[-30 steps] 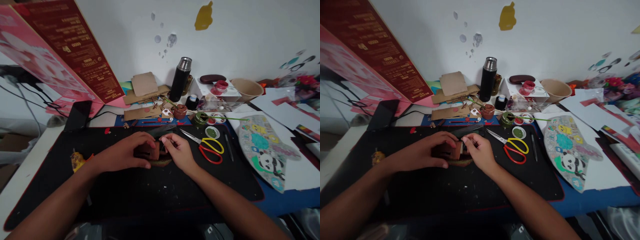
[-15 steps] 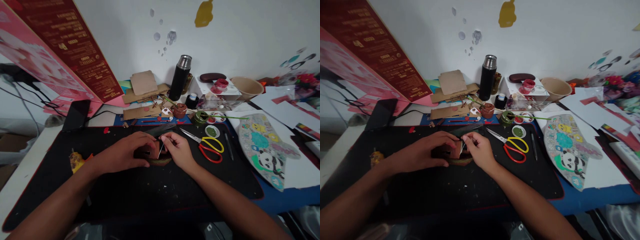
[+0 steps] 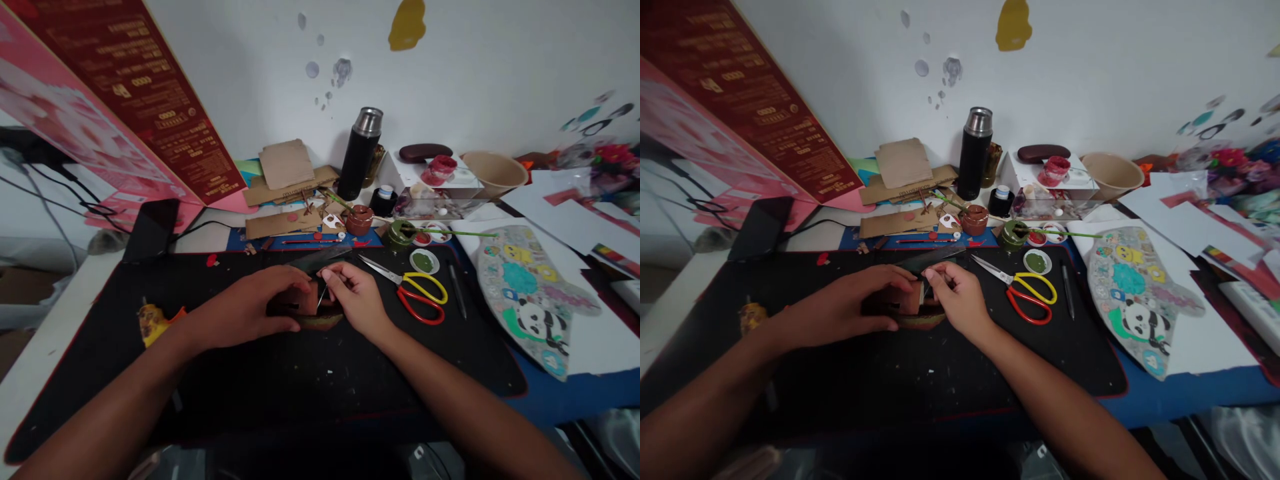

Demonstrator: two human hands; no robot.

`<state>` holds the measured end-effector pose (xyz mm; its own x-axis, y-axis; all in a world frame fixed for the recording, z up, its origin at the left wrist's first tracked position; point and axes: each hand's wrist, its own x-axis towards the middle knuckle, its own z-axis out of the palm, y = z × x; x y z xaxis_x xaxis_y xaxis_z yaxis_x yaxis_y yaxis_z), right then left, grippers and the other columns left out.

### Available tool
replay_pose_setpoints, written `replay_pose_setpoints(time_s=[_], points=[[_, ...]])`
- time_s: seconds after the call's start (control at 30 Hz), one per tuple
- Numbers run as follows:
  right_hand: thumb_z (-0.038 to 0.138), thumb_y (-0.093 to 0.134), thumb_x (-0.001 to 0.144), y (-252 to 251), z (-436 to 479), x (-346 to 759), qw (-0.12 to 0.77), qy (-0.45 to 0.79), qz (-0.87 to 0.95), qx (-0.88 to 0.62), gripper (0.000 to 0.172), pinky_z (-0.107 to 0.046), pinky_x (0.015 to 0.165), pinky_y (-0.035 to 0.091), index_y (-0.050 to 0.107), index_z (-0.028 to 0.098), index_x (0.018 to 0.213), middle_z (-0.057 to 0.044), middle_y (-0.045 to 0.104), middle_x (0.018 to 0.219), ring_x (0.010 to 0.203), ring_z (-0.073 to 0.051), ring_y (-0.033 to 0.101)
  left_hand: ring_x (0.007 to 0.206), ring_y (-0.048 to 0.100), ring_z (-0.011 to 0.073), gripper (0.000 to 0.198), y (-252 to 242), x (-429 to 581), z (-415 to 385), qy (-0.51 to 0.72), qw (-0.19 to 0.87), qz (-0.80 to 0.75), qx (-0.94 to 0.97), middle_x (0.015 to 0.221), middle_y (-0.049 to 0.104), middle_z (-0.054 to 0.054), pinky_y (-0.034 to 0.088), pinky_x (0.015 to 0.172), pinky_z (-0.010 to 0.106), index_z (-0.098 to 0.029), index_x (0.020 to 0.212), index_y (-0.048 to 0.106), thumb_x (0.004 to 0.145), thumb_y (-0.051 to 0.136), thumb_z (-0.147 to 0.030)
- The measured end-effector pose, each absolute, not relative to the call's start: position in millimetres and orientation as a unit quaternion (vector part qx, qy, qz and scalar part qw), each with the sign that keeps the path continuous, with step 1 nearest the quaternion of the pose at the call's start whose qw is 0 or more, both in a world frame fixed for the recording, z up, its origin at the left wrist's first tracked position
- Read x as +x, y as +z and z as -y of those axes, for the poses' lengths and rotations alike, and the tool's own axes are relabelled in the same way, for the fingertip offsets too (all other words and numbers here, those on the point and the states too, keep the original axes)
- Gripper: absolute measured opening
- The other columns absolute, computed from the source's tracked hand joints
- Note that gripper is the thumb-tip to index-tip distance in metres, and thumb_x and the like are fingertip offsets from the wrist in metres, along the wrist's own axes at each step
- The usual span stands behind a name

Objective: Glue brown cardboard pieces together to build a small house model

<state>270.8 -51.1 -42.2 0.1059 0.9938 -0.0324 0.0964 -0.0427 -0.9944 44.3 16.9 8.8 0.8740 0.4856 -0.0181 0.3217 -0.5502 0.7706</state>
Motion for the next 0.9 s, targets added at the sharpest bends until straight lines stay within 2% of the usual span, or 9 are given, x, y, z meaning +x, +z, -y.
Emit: replay_pose_setpoints(time_s=[0.4, 0.63, 0.9], points=[[0.05, 0.065, 0.095, -28.6, 53.5, 279.2, 0.481, 0.434, 0.503, -0.572, 0.032, -0.026, 0.058, 0.043, 0.073, 0.019, 0.092, 0.002, 0.058, 0.063, 0.06, -0.014, 0.053, 0.123, 0.065, 0.0265, 0.051, 5.3, 40.5, -11.1, 0.102, 0.405, -0.268, 0.868, 0.139, 0.066, 0.007, 0.051, 0.106, 0.045, -0.03, 0.139, 0.054, 0.092, 0.074, -0.035], [0.051, 0.062, 0.097, -23.0, 61.1, 284.7, 0.435, 0.425, 0.553, -0.57, 0.037, -0.026, 0.059, 0.041, 0.075, 0.018, 0.085, 0.001, 0.061, 0.067, 0.062, -0.014, 0.052, 0.125, 0.064, 0.0268, 0.05, 6.7, 40.9, -10.1, 0.099, 0.401, -0.272, 0.869, 0.139, 0.066, 0.008, 0.051, 0.106, 0.044, -0.027, 0.138, 0.055, 0.093, 0.073, -0.036], [0.061, 0.06, 0.097, -0.2, 60.4, 287.2, 0.447, 0.447, 0.54, -0.557, 0.048, -0.026, 0.055, 0.037, 0.075, 0.019, 0.08, 0.002, 0.055, 0.059, 0.056, -0.013, 0.048, 0.123, 0.065, 0.0272, 0.05, 5.9, 41.9, -8.8, 0.108, 0.403, -0.273, 0.867, 0.137, 0.067, 0.009, 0.052, 0.105, 0.046, -0.027, 0.138, 0.056, 0.092, 0.074, -0.036]])
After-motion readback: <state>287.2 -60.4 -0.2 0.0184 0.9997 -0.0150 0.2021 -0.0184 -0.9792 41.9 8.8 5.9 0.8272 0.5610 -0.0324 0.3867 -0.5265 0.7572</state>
